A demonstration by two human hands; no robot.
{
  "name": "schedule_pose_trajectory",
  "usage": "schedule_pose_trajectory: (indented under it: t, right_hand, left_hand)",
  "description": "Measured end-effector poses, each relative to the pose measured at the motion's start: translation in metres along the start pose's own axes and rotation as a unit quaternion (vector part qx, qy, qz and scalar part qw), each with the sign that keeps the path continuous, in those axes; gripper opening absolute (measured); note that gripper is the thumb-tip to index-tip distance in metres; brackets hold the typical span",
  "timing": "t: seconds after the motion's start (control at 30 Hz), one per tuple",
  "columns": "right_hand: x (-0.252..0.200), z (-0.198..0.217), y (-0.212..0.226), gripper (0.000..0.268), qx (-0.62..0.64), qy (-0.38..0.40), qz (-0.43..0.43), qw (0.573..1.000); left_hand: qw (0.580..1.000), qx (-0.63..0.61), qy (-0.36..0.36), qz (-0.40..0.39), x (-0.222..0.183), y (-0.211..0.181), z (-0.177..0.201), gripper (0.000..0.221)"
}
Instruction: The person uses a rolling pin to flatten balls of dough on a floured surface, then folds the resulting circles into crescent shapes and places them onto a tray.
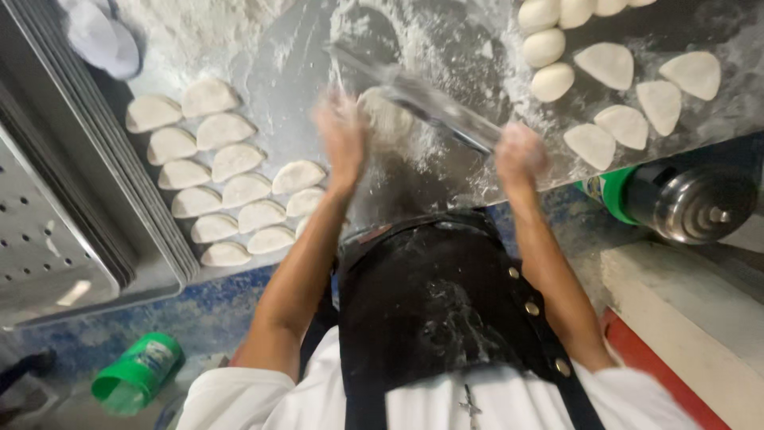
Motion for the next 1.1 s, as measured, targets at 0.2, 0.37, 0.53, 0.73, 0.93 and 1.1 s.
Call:
schedule_pose_trajectory:
  t: [0.2,0.37,0.53,0.73,0.93,1.1]
  right_hand:
    - [0.000,-0.033,0.100,0.023,-0.032,-0.031,0.190,0.981]
    - [0.022,-0.042,0.102,0.028,0.026,-0.027,0.170,0.985]
    - [0.092,-0.079,0.078,0.028,-0.025,-0.005,0.140,0.990]
    - [0.123,-0.068,0.115,0.027,0.013,-0.023,0.177,0.984]
    - [0.098,-0.074,0.095,0.027,-0.008,0.000,0.160,0.987]
    - [0.172,-0.079,0.104,0.027,-0.004,0.014,0.130,0.991]
  left_hand:
    - [0.982,-0.024,-0.178,-0.058,0.053,0.040,0.097,0.027]
    - [0.978,0.127,-0.141,-0.085,0.047,0.069,0.069,0.017]
    - [0.950,0.213,-0.189,-0.128,0.117,0.055,0.045,0.018]
    - [0.955,0.229,-0.163,-0.090,0.076,0.052,0.062,0.017]
    - [0.936,0.267,-0.185,-0.133,0.095,0.056,0.048,0.020]
    - [0.946,0.236,-0.205,-0.088,0.167,0.022,0.043,0.023]
Point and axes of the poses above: each hand's wrist, its own x-axis towards the middle knuckle, its own z-axis out of the back of the hand, y = z × x, the point moved 7 cm from there along x, towards the middle knuckle, and after that the axes turned 6 degrees about x, right-handed, at the moved point
